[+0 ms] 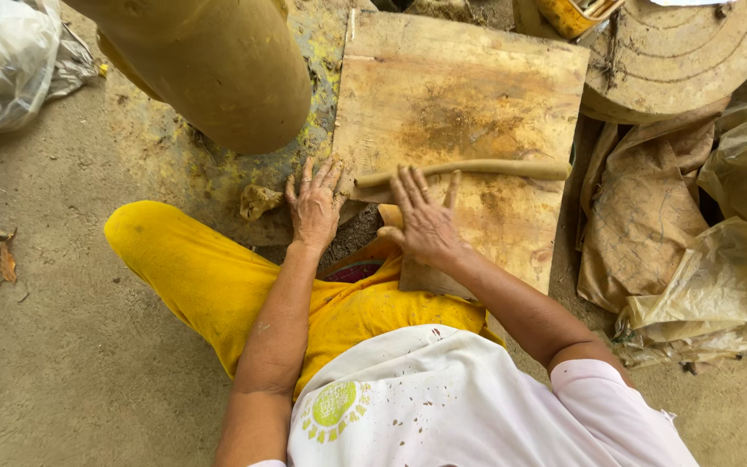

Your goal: The person picks up a lump of clay and rolls it into a long, thin cylinder on a wooden board using both hands.

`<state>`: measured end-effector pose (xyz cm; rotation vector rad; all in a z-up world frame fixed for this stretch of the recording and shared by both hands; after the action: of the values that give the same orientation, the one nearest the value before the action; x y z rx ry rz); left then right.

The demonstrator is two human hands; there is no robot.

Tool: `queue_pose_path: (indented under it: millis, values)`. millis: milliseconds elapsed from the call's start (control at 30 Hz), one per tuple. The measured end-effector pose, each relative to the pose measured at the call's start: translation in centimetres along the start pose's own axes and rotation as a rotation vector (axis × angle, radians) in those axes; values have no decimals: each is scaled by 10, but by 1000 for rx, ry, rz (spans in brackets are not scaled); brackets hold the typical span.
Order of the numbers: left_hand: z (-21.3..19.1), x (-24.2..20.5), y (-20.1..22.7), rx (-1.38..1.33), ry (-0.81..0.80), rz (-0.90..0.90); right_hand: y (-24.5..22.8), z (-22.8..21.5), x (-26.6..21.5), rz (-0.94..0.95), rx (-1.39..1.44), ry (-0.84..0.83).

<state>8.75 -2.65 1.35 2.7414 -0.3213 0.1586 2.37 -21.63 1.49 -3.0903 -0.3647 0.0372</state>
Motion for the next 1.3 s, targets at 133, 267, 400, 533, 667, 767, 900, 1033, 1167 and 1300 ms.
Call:
queue_pose_path:
  millis: [133, 267, 400, 533, 667, 767, 900, 1033, 1167, 1300]
  values:
    - [-4, -1, 0, -37, 47, 11, -4, -9, 48, 5, -69, 77]
    - [4, -2, 0, -5, -13, -7, 11, -18, 95, 56, 74, 106]
    - [2, -1, -6, -77, 30, -33, -1, -20, 84, -9, -35, 114]
    - [16, -4, -14, -80, -15, -80, -19, -12, 34, -47, 44, 95]
    - [19, 1, -11, -22, -26, -10, -40, -13, 17, -111, 76, 52]
    - [19, -2, -14, -9, -35, -16, -48, -16, 43, -127, -4, 69]
    - [22, -5, -17, -50, -65, -50, -30, -6, 108, -48, -56, -8]
    - [17, -1, -19, -99, -6, -61, -27, -9, 132, -75, 11, 17]
    - [9, -4, -22, -180, 98, -74, -47, -7, 80, -165, -34, -6]
    - [3, -5, -21, -192, 120, -80, -66, -11, 32, -195, -1, -20]
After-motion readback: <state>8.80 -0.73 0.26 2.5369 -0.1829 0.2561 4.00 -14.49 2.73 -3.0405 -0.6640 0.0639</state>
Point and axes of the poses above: each hand's wrist, its own x-axis towards the middle knuckle, its own z-axis out of the palm, y = z × x, the point moved 9 cm from there along x, towards the middle knuckle, and after that the axes turned 9 degrees about y, right-handed, at the moved point
